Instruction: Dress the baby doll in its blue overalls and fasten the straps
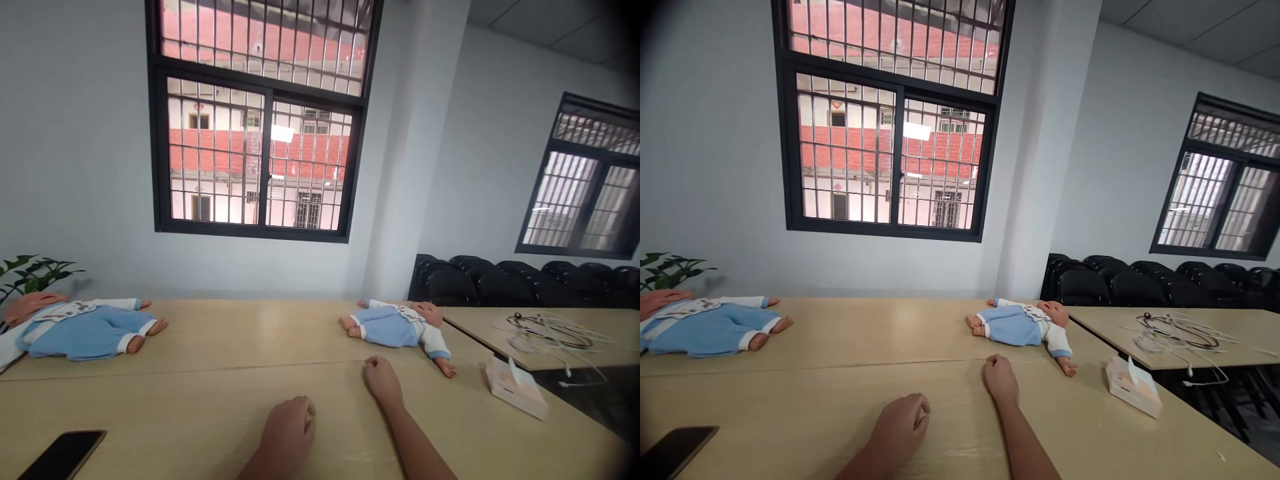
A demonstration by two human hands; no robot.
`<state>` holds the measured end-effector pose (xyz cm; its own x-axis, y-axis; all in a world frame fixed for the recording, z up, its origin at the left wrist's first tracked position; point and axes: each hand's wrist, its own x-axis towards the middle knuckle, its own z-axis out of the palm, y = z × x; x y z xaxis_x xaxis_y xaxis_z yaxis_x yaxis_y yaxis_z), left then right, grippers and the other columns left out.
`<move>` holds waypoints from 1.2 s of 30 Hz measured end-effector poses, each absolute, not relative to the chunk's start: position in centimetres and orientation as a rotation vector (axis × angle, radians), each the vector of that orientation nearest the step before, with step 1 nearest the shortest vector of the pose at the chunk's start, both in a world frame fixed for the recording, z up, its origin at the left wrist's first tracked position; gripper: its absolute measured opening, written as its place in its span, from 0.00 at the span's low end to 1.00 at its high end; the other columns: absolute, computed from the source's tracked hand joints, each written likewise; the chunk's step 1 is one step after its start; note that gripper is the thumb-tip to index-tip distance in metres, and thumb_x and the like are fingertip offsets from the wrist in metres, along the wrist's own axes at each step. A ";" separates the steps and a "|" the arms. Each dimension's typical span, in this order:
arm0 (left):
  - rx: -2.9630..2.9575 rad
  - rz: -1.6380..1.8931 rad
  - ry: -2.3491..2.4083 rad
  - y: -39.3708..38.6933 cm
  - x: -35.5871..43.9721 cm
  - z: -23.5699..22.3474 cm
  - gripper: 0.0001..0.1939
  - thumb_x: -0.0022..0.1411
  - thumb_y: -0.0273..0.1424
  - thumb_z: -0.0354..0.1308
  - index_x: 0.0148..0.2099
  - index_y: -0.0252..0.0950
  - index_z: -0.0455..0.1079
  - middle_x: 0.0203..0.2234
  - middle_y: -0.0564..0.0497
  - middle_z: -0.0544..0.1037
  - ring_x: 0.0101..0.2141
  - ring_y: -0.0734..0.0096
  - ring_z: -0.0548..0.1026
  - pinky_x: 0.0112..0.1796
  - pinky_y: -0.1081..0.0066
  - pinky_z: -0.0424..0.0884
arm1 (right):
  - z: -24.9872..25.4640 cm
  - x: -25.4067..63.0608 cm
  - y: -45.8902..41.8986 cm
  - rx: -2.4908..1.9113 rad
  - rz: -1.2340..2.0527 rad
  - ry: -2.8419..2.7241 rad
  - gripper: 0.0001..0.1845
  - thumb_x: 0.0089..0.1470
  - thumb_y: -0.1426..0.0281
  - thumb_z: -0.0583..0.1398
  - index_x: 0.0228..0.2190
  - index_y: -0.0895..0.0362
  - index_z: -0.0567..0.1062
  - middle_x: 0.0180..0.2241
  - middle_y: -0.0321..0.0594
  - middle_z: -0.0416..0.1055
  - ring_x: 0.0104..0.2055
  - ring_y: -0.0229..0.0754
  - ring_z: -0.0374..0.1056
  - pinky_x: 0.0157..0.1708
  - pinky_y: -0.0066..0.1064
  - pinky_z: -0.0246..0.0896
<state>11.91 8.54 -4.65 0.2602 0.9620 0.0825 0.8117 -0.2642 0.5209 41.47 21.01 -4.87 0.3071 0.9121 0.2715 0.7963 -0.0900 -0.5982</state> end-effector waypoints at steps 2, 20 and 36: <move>2.168 0.556 1.614 8.5 11.9 -4.7 0.12 0.62 0.30 0.52 0.47 0.41 0.72 0.38 0.51 0.80 0.42 0.63 0.75 0.42 0.67 0.63 | -5.2 41.2 21.0 -1.860 0.173 -1.632 0.14 0.55 0.72 0.54 0.35 0.57 0.80 0.43 0.51 0.79 0.47 0.50 0.75 0.49 0.36 0.64; 2.265 0.608 1.514 8.5 11.1 -5.7 0.09 0.66 0.31 0.53 0.45 0.40 0.72 0.36 0.51 0.79 0.38 0.65 0.74 0.38 0.68 0.59 | -3.7 41.5 23.8 -2.059 0.262 -1.009 0.28 0.63 0.70 0.48 0.62 0.68 0.61 0.55 0.64 0.71 0.59 0.57 0.69 0.56 0.41 0.62; 2.173 0.663 1.539 9.4 11.8 -6.1 0.07 0.61 0.29 0.54 0.42 0.40 0.71 0.34 0.51 0.79 0.37 0.63 0.73 0.38 0.66 0.58 | -2.3 44.8 32.4 -2.174 0.530 -0.990 0.28 0.69 0.58 0.47 0.36 0.65 0.78 0.27 0.55 0.77 0.29 0.49 0.77 0.34 0.36 0.69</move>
